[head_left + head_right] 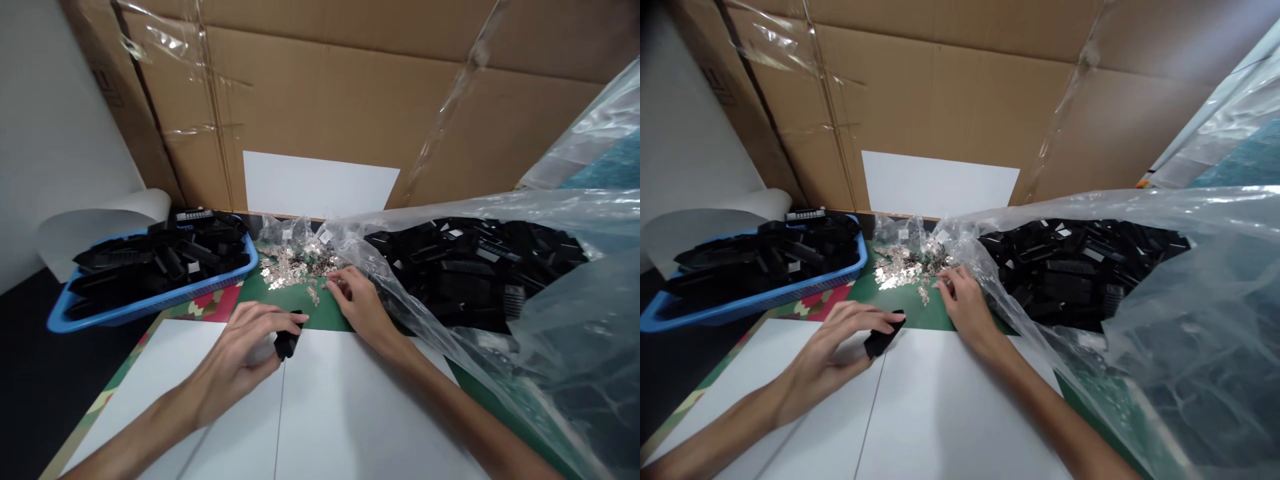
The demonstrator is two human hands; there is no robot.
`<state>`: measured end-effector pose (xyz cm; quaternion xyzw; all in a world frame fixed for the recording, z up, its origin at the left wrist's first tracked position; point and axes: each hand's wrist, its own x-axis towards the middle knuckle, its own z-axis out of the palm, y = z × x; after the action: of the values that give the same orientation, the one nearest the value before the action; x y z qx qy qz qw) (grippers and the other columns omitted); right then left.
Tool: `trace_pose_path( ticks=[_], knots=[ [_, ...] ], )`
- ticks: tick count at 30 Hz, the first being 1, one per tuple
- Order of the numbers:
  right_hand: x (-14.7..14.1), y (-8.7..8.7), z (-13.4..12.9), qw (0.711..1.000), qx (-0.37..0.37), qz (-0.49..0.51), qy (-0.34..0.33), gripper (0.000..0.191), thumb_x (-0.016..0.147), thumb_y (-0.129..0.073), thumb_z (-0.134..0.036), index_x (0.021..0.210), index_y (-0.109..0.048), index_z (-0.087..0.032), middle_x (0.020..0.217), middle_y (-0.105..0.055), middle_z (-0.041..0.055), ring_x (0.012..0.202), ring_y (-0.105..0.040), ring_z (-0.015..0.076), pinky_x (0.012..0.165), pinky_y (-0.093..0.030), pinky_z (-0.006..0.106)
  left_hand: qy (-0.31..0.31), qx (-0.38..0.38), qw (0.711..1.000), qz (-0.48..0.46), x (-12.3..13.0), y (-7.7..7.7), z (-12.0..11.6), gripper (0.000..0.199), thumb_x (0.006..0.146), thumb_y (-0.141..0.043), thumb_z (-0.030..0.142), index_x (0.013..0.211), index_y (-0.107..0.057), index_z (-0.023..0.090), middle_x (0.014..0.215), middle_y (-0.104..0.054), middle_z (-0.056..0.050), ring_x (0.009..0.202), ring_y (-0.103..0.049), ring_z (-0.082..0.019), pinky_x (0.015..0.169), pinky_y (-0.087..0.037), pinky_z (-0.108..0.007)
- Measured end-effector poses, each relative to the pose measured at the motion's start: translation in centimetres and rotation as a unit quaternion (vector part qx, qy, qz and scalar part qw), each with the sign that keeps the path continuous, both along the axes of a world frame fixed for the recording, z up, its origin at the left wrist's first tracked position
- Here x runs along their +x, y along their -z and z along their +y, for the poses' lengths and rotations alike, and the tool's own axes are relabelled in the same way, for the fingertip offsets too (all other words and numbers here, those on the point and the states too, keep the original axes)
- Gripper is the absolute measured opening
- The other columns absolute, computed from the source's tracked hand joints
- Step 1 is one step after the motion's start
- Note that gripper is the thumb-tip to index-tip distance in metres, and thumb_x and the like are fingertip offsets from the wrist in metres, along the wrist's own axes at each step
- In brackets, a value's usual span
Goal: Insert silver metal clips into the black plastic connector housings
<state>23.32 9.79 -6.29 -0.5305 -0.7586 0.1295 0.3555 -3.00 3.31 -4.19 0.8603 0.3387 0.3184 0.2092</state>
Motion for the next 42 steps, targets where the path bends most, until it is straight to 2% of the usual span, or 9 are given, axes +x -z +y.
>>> trace_pose_path(
  ticks=[3,8,15,23,28,31,36,39,42],
  knots=[
    [-1.4,-0.3,0.8,0.998,0.015,-0.054,-0.010,0.012,0.102,-0.062,-0.023,0.111,-0.070,-0.020,0.108,-0.066,0.0077,0.089,-0.067,0.0224,0.077,-0.056,0.036,-0.003,-0.012,1.000,-0.026,0.2,0.1,-0.1,0.046,0.093,-0.058,-0.001,0.122,-0.054,0.034,0.136,-0.071,0.004,0.121,-0.062,-0.019,0.104,-0.042,-0.036],
    [-3.2,-0.9,1.6,0.990,0.025,-0.140,-0.021,0.018,0.096,-0.069,-0.015,0.113,-0.071,-0.015,0.114,-0.065,0.0151,0.113,-0.061,0.0349,0.087,-0.055,0.046,-0.064,-0.127,0.982,-0.121,0.4,1.0,-0.1,0.025,0.099,-0.057,0.013,0.116,-0.050,0.030,0.127,-0.067,-0.002,0.120,-0.066,-0.017,0.098,-0.053,-0.032],
    [-1.7,-1.2,2.2,0.988,0.010,-0.151,-0.038,0.017,0.097,-0.068,-0.011,0.113,-0.070,-0.018,0.109,-0.066,0.0086,0.106,-0.065,0.0249,0.089,-0.055,0.038,-0.058,-0.140,0.988,-0.043,0.2,1.0,0.2,0.028,0.102,-0.049,0.011,0.118,-0.063,0.029,0.110,-0.062,-0.003,0.100,-0.066,-0.017,0.085,-0.053,-0.029],
    [-4.6,-0.8,2.9,0.987,0.017,-0.154,-0.039,0.013,0.099,-0.072,-0.031,0.103,-0.072,-0.019,0.107,-0.067,0.0087,0.104,-0.062,0.0261,0.086,-0.051,0.038,-0.041,-0.135,0.989,-0.051,0.3,0.6,-0.1,0.010,0.101,-0.062,0.027,0.111,-0.066,0.027,0.120,-0.058,-0.007,0.125,-0.060,-0.024,0.104,-0.053,-0.038],
    [-4.9,-0.6,3.5,0.989,-0.023,-0.141,-0.021,0.015,0.094,-0.079,-0.032,0.103,-0.073,-0.021,0.102,-0.069,0.0052,0.094,-0.064,0.0222,0.076,-0.050,0.032,-0.037,-0.155,0.979,-0.126,0.3,0.5,0.3,0.008,0.100,-0.067,0.029,0.100,-0.075,0.027,0.138,-0.055,-0.009,0.140,-0.051,-0.025,0.111,-0.050,-0.038],
    [-4.7,-0.7,3.9,0.989,-0.036,-0.144,-0.024,0.025,0.091,-0.081,-0.034,0.112,-0.073,-0.022,0.099,-0.069,0.0039,0.088,-0.064,0.0203,0.073,-0.050,0.031,-0.019,-0.203,0.958,-0.201,0.5,0.6,0.4,0.004,0.096,-0.073,0.027,0.099,-0.073,0.024,0.125,-0.065,-0.007,0.126,-0.063,-0.022,0.107,-0.053,-0.035],
    [-5.2,-0.2,2.5,0.982,0.004,-0.183,-0.054,0.017,0.101,-0.068,-0.029,0.113,-0.076,-0.019,0.117,-0.067,0.0132,0.109,-0.059,0.0300,0.090,-0.049,0.042,-0.012,-0.282,0.914,-0.291,0.7,0.9,0.1,0.031,0.091,-0.080,0.023,0.113,-0.059,0.028,0.113,-0.072,0.000,0.111,-0.071,-0.015,0.098,-0.056,-0.026],
    [-5.6,0.3,1.3,0.979,0.034,-0.194,-0.062,0.030,0.099,-0.070,-0.031,0.124,-0.072,-0.015,0.128,-0.064,0.0203,0.116,-0.053,0.0368,0.097,-0.046,0.051,0.000,-0.295,0.909,-0.296,0.7,0.9,0.1,0.034,0.091,-0.080,0.022,0.115,-0.056,0.027,0.116,-0.072,0.000,0.113,-0.071,-0.014,0.099,-0.055,-0.025],
    [-5.7,0.4,0.8,0.981,0.059,-0.175,-0.060,0.019,0.103,-0.062,-0.028,0.114,-0.074,-0.018,0.123,-0.067,0.0177,0.113,-0.055,0.0347,0.098,-0.046,0.050,-0.006,-0.297,0.913,-0.282,0.7,1.1,0.2,0.034,0.092,-0.079,0.023,0.116,-0.056,0.028,0.115,-0.072,0.001,0.113,-0.070,-0.014,0.099,-0.055,-0.023]
  ],
)
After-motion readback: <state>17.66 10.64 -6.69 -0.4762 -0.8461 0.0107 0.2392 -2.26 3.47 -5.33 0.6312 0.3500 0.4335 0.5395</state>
